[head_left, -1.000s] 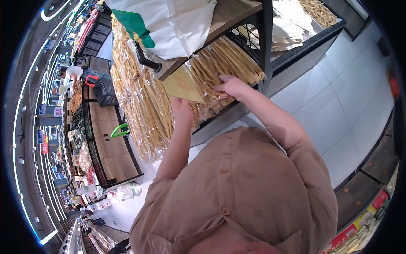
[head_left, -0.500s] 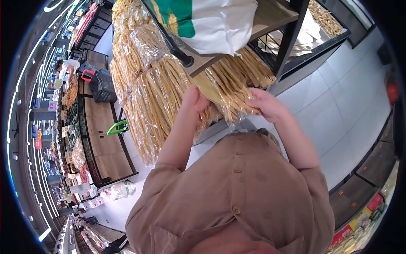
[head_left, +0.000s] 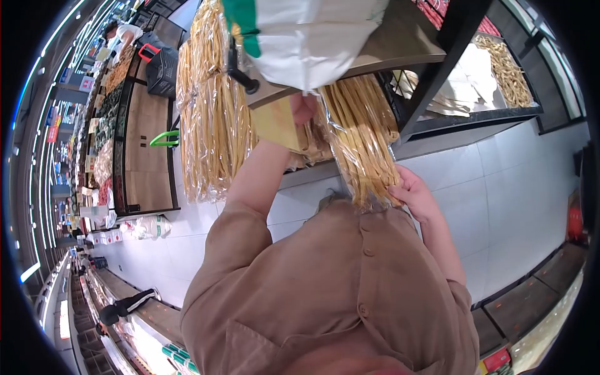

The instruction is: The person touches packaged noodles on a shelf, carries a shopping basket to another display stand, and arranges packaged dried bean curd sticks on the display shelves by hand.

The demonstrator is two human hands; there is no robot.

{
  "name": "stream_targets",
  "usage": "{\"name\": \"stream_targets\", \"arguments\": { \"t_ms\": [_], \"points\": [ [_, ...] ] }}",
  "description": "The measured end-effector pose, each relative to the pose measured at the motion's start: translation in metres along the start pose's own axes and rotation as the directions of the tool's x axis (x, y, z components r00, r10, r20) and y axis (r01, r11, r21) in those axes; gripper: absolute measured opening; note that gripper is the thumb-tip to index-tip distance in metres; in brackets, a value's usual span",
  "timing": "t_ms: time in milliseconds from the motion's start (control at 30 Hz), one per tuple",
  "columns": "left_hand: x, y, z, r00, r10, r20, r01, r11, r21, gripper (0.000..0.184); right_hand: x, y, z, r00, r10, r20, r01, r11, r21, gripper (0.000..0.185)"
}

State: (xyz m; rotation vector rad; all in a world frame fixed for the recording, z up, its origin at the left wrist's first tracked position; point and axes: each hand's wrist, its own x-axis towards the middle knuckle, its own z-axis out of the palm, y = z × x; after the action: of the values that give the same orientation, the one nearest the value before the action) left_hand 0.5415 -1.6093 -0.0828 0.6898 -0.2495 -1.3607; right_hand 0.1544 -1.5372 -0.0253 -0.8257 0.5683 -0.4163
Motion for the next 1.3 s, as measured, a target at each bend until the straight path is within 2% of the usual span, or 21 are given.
{"name": "stream_targets", "arguments": {
  "t_ms": [33,100,133,233,333,367,433,467,600,633,733,800,833,900,933,967,1033,1067,1133,1233,1300],
  "points": [
    [-0.011,-0.001,0.018,1.0,-0.011,-0.014,0.01,0.999,-0.039,0.031,-0.006,-0.004,-0.008,1.0,-0.002,0.013,0.002,1.0,-0.011,0.05],
    [-0.009,-0.001,0.012,0.99,-0.09,0.105,0.095,0.995,-0.037,0.033,-0.013,-0.008,-0.022,0.998,0.05,0.031,-0.049,0.998,-0.047,0.054],
    [-0.015,-0.004,0.02,0.993,-0.046,0.11,0.043,0.999,0.028,0.034,-0.014,-0.01,-0.027,0.996,0.078,0.045,-0.074,0.995,-0.067,0.057],
    [-0.05,-0.018,0.055,0.996,-0.085,0.008,0.085,0.996,0.031,0.037,-0.008,-0.013,-0.02,0.991,0.111,0.069,-0.109,0.993,-0.036,0.053],
    [-0.079,-0.033,0.073,0.998,-0.006,-0.055,0.01,0.997,0.075,0.039,0.011,-0.022,0.002,0.989,0.14,0.044,-0.132,0.979,-0.156,0.051],
    [-0.089,-0.032,0.071,0.997,-0.079,-0.009,0.079,0.997,0.001,0.041,0.02,-0.021,0.008,0.991,0.113,0.071,-0.106,0.989,-0.099,0.05],
    [-0.099,-0.03,0.059,0.996,-0.089,-0.016,0.089,0.996,0.02,0.04,0.044,-0.012,0.02,0.991,0.053,0.119,-0.055,0.998,0.019,0.046],
    [-0.102,-0.029,0.052,0.995,-0.093,-0.017,0.094,0.995,0.031,0.039,0.058,-0.008,0.025,0.989,0.043,0.141,-0.042,0.999,-0.007,0.045],
    [-0.12,-0.013,0.042,0.964,0.021,-0.264,0.06,0.953,0.296,0.043,0.124,0.001,0.051,0.99,0.02,0.142,-0.002,0.992,-0.128,0.039],
    [-0.118,-0.006,0.033,0.93,0.1,-0.353,0.083,0.88,0.467,0.049,0.136,0.004,0.056,0.992,0.02,0.121,0.0,0.987,-0.163,0.038],
    [-0.126,-0.015,0.029,0.887,0.382,-0.258,-0.06,0.651,0.756,0.051,0.152,0.007,0.065,1.0,-0.004,0.02,0.01,0.95,-0.312,0.041],
    [-0.14,-0.012,0.032,0.894,0.437,-0.1,-0.021,0.265,0.964,0.054,0.133,0.007,0.058,0.996,-0.055,0.071,0.072,0.96,-0.272,0.045],
    [-0.149,-0.012,0.035,0.899,0.437,-0.019,-0.003,0.051,0.999,0.055,0.118,0.009,0.052,0.993,-0.077,0.095,0.099,0.963,-0.252,0.047],
    [-0.172,-0.015,0.055,0.915,0.396,-0.074,0.023,0.132,0.991,0.053,0.096,0.034,0.021,0.981,-0.177,-0.077,0.153,0.956,-0.249,0.05],
    [-0.184,-0.02,0.061,0.923,0.371,-0.101,0.039,0.172,0.984,0.053,0.081,0.032,0.009,0.977,-0.104,-0.184,0.08,0.988,-0.135,0.05],
    [-0.196,-0.03,0.061,0.87,0.493,-0.025,0.004,0.042,0.999,0.052,0.069,0.028,-0.002,0.959,-0.02,-0.282,0.018,1.0,-0.01,0.05],
    [-0.215,-0.053,0.065,0.716,0.674,0.179,-0.023,-0.233,0.972,0.051,0.062,0.031,-0.022,0.875,0.049,-0.481,0.037,0.985,0.169,0.048],
    [-0.226,-0.063,0.071,0.7,0.665,0.26,-0.083,-0.286,0.955,0.051,0.06,0.033,-0.03,0.818,0.094,-0.568,0.066,0.965,0.255,0.047],
    [-0.24,-0.08,0.085,0.652,0.631,0.42,-0.201,-0.391,0.898,0.05,0.067,0.031,-0.045,0.855,0.157,-0.495,0.042,0.929,0.367,0.043],
    [-0.23,-0.095,0.094,0.887,0.315,0.337,-0.348,-0.024,0.937,0.055,0.094,0.035,-0.055,0.909,0.193,-0.369,0.008,0.877,0.48,0.037],
    [-0.212,-0.108,0.107,0.953,0.254,0.166,-0.207,0.146,0.967,0.063,0.107,0.034,-0.051,0.919,0.207,-0.334,0.006,0.843,0.539,0.035]
  ]
}}
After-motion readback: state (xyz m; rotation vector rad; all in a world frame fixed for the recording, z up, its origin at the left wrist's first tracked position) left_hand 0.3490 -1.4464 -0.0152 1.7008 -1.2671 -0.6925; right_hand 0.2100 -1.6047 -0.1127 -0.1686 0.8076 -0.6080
